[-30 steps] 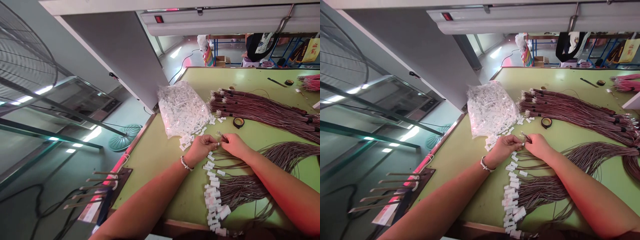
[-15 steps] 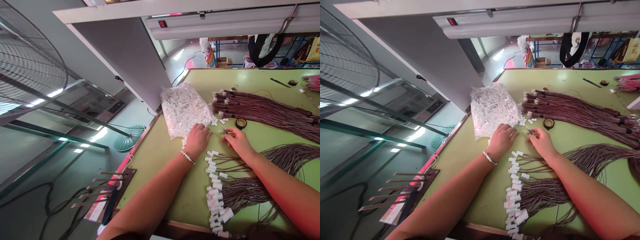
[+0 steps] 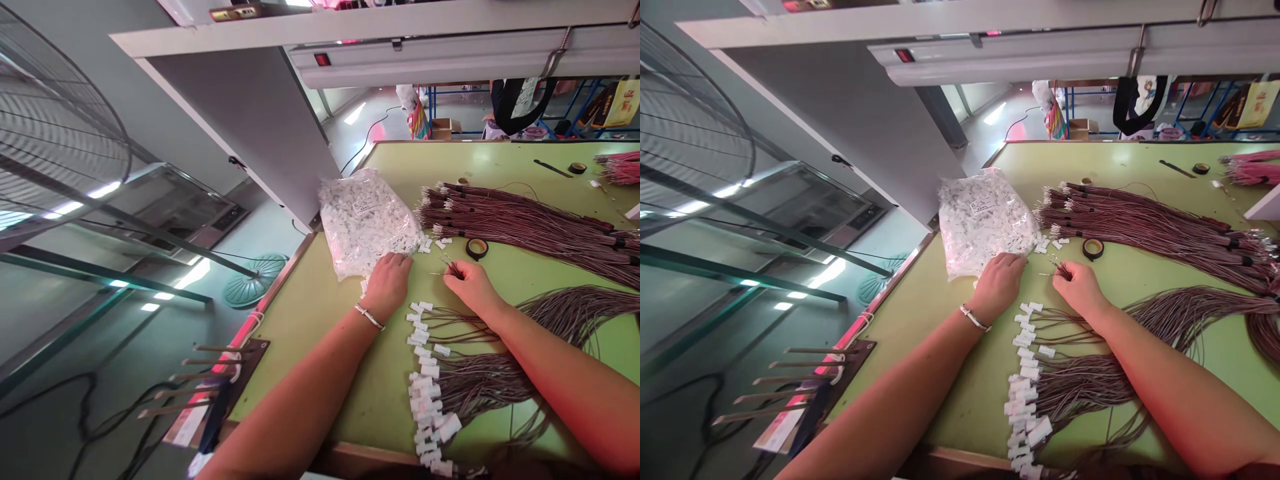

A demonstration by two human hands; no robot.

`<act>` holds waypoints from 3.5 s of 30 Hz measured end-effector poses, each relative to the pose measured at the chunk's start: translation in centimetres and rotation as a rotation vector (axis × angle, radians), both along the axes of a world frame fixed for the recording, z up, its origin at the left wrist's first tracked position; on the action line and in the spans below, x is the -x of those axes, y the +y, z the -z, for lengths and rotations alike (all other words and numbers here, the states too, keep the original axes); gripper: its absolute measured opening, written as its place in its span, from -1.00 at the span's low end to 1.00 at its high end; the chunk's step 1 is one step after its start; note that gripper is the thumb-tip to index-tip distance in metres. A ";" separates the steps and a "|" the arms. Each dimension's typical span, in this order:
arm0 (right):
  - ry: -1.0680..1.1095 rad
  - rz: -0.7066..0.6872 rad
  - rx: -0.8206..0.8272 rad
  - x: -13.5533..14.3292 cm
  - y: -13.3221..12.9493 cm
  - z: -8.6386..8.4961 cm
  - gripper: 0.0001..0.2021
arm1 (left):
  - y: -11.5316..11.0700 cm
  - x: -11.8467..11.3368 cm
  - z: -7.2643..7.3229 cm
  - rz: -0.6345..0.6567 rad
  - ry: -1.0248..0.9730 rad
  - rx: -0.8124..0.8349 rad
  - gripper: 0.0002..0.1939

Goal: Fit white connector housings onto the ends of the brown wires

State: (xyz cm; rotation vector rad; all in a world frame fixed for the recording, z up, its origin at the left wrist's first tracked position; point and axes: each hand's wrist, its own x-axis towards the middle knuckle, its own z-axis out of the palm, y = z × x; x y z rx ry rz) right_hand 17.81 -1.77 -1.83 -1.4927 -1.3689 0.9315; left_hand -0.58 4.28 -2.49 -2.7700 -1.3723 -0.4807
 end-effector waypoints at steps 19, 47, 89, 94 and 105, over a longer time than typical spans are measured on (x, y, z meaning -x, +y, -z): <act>-0.015 -0.021 0.043 -0.2 0.3 0.3 -0.81 | -0.3 1.4 -0.9 0.233 -0.181 0.143 -0.69; -0.019 -0.027 0.015 0.4 -0.5 -0.5 -0.82 | -2.9 -0.8 -1.9 -0.224 -1.437 1.433 -0.92; -0.152 -0.222 0.089 0.1 -0.1 0.4 -0.82 | -3.6 -2.0 -0.4 -0.153 -1.087 1.042 -0.94; -0.029 -0.172 0.108 -0.2 0.2 0.6 -0.81 | -3.6 -2.0 -1.1 -0.101 -1.118 1.015 -0.72; -0.256 -0.223 -0.045 0.3 -0.5 -0.7 -0.83 | -2.9 -1.3 -1.8 -0.091 -0.930 1.196 -0.68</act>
